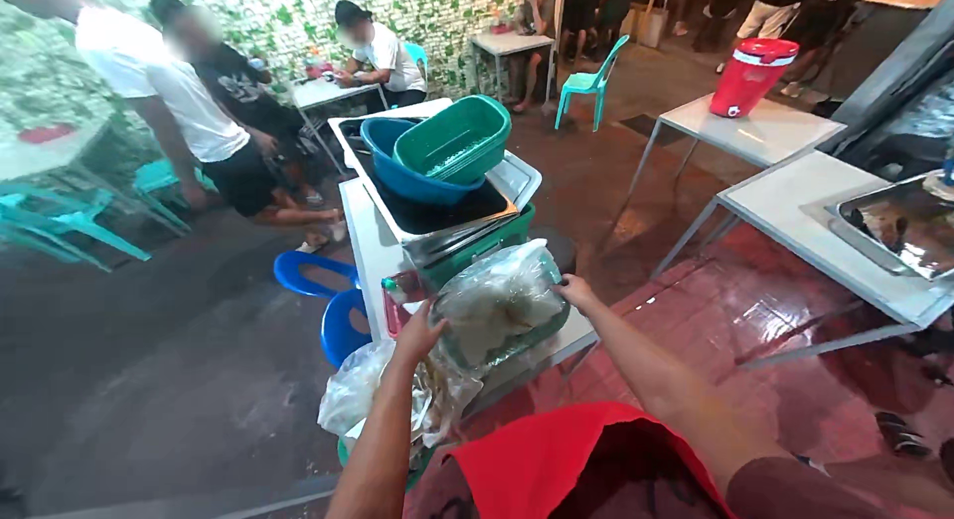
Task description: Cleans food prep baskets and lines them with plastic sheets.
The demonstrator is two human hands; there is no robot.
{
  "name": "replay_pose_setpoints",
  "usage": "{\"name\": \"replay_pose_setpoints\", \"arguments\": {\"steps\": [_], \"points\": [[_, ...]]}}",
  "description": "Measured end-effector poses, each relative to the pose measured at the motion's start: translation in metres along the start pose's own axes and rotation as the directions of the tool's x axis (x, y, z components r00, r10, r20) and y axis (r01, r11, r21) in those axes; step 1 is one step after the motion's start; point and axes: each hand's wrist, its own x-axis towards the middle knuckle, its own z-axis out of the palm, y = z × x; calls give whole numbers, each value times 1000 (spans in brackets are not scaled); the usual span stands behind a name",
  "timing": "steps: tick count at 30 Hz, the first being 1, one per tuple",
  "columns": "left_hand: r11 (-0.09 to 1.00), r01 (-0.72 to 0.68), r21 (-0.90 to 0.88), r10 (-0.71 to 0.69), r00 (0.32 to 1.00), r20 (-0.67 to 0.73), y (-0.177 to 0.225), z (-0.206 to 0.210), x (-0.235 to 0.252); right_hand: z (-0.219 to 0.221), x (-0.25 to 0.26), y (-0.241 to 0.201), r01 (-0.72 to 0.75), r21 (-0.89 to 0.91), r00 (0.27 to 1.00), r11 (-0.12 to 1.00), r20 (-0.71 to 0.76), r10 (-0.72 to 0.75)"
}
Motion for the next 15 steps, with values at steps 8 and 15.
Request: {"name": "replay_pose_setpoints", "arguments": {"steps": [8,15], "points": [[990,102,-101,-95,993,68,3,10,-18,-7,-20,-19,97,487,965,868,-261,38],[983,100,-154,-59,967,248,46,67,-50,15,-41,-39,47,732,940,680,-263,218]]}}
